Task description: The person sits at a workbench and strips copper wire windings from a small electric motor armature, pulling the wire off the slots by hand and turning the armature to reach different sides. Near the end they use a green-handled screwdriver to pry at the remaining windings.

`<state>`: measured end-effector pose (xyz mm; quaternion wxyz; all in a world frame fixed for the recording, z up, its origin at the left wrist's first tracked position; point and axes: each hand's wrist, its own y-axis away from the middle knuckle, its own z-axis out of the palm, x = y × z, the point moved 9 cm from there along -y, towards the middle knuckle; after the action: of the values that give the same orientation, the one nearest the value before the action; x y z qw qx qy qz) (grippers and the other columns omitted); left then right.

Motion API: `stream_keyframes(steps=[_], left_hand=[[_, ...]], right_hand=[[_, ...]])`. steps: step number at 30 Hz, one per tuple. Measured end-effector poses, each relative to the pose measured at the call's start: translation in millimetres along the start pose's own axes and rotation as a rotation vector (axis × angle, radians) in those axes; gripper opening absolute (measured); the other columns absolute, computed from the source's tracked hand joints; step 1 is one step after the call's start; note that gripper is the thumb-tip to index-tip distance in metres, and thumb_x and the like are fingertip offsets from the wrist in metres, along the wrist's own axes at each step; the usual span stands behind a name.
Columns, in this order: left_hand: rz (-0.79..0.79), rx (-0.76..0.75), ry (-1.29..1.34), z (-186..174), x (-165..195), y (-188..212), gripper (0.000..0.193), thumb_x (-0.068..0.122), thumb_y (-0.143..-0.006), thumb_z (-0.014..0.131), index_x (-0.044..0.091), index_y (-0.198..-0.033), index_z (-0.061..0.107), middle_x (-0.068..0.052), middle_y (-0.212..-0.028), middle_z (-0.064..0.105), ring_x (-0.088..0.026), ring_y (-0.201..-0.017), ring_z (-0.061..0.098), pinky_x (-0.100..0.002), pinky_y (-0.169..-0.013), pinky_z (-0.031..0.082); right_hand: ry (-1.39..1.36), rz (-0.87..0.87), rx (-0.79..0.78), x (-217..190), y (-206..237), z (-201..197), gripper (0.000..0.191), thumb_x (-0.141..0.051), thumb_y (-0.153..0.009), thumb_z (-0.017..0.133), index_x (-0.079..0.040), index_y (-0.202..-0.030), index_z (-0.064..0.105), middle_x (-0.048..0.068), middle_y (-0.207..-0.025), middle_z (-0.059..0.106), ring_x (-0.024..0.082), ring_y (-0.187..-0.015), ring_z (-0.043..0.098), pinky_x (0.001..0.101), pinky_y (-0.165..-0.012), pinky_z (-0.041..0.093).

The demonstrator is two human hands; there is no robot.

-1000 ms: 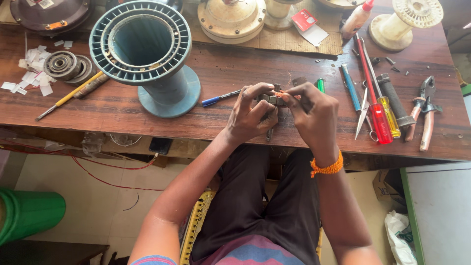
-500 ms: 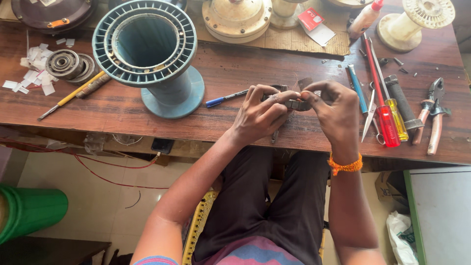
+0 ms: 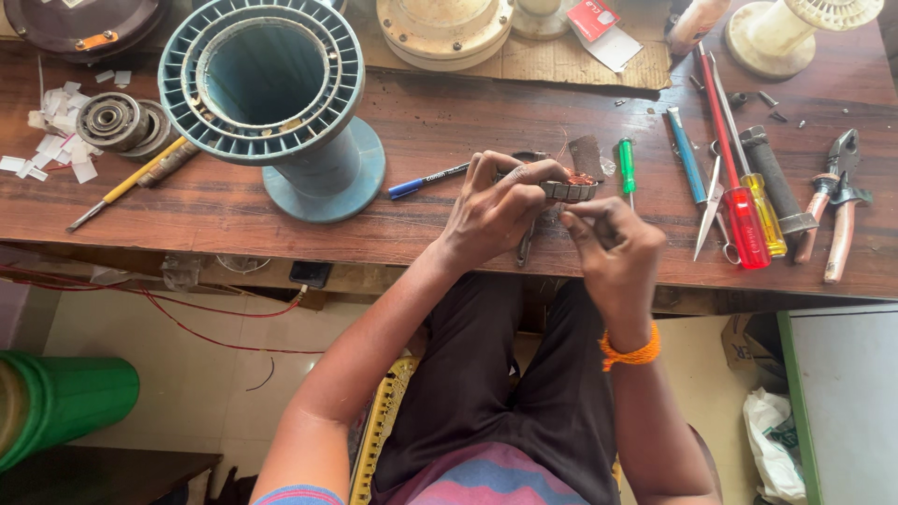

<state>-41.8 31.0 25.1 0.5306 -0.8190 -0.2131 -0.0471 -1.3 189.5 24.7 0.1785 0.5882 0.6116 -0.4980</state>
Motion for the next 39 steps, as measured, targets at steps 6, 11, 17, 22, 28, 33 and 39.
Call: stream_keyframes(steps=[6, 11, 17, 22, 28, 33, 39], left_hand=[[0.186, -0.015, -0.182, -4, 17, 5, 0.031, 0.018, -0.09, 0.077, 0.029, -0.118, 0.07, 0.003, -0.134, 0.056, -0.023, -0.123, 0.056, -0.041, -0.098, 0.047], [0.204, 0.042, -0.184, -9, 18, 8, 0.02, 0.015, -0.088, 0.08, 0.021, -0.104, 0.07, 0.006, -0.133, 0.056, -0.022, -0.121, 0.058, -0.04, -0.097, 0.051], [0.07, 0.136, -0.017, -10, 4, 10, 0.022, 0.007, -0.085, 0.082, 0.006, -0.094, 0.062, -0.008, -0.135, 0.05, -0.025, -0.114, 0.062, -0.042, -0.095, 0.053], [0.002, 0.135, 0.01, -7, -2, 11, 0.024, 0.005, -0.083, 0.082, 0.005, -0.092, 0.06, -0.012, -0.137, 0.05, -0.027, -0.112, 0.062, -0.042, -0.092, 0.054], [-0.008, 0.131, -0.02, -11, 2, 8, 0.025, 0.008, -0.081, 0.083, 0.005, -0.094, 0.061, -0.012, -0.14, 0.048, -0.028, -0.114, 0.061, -0.043, -0.096, 0.053], [-0.002, 0.077, -0.037, -9, 2, 5, 0.027, 0.009, -0.08, 0.083, 0.006, -0.09, 0.059, -0.01, -0.143, 0.053, -0.025, -0.113, 0.06, -0.042, -0.095, 0.051], [0.053, 0.028, -0.017, -6, 4, 1, 0.025, 0.006, -0.081, 0.081, 0.007, -0.088, 0.057, -0.003, -0.137, 0.063, -0.025, -0.115, 0.059, -0.041, -0.098, 0.048]], right_hand=[[-0.113, -0.014, 0.05, 18, 20, 13, 0.007, -0.001, -0.097, 0.077, 0.0, -0.099, 0.07, -0.007, -0.066, 0.043, 0.001, -0.062, 0.035, 0.0232, -0.055, 0.027], [-0.144, 0.017, 0.018, 15, 25, 6, 0.006, -0.001, -0.097, 0.076, 0.0, -0.1, 0.071, -0.007, -0.068, 0.056, -0.001, -0.062, 0.045, 0.0212, -0.055, 0.032], [0.064, -0.156, -0.034, -26, 4, -12, 0.008, -0.002, -0.094, 0.08, -0.001, -0.097, 0.074, 0.001, -0.074, 0.062, 0.005, -0.061, 0.045, 0.0241, -0.056, 0.034], [0.123, -0.138, -0.082, -42, -27, -1, 0.007, -0.004, -0.095, 0.079, -0.002, -0.098, 0.074, 0.003, -0.067, 0.061, 0.007, -0.057, 0.048, 0.0279, -0.054, 0.036], [0.199, -0.128, -0.175, -46, -57, 19, 0.008, -0.006, -0.095, 0.078, -0.002, -0.101, 0.076, 0.011, -0.075, 0.07, 0.016, -0.066, 0.063, 0.0315, -0.06, 0.046], [0.09, -0.088, -0.203, -34, -65, 18, 0.01, -0.009, -0.096, 0.076, -0.001, -0.102, 0.075, 0.006, -0.085, 0.076, 0.008, -0.075, 0.073, 0.0256, -0.065, 0.053], [0.088, 0.009, -0.117, -11, -52, -7, 0.012, -0.01, -0.096, 0.079, -0.002, -0.104, 0.077, -0.002, -0.073, 0.066, 0.003, -0.063, 0.053, 0.0238, -0.055, 0.039]])
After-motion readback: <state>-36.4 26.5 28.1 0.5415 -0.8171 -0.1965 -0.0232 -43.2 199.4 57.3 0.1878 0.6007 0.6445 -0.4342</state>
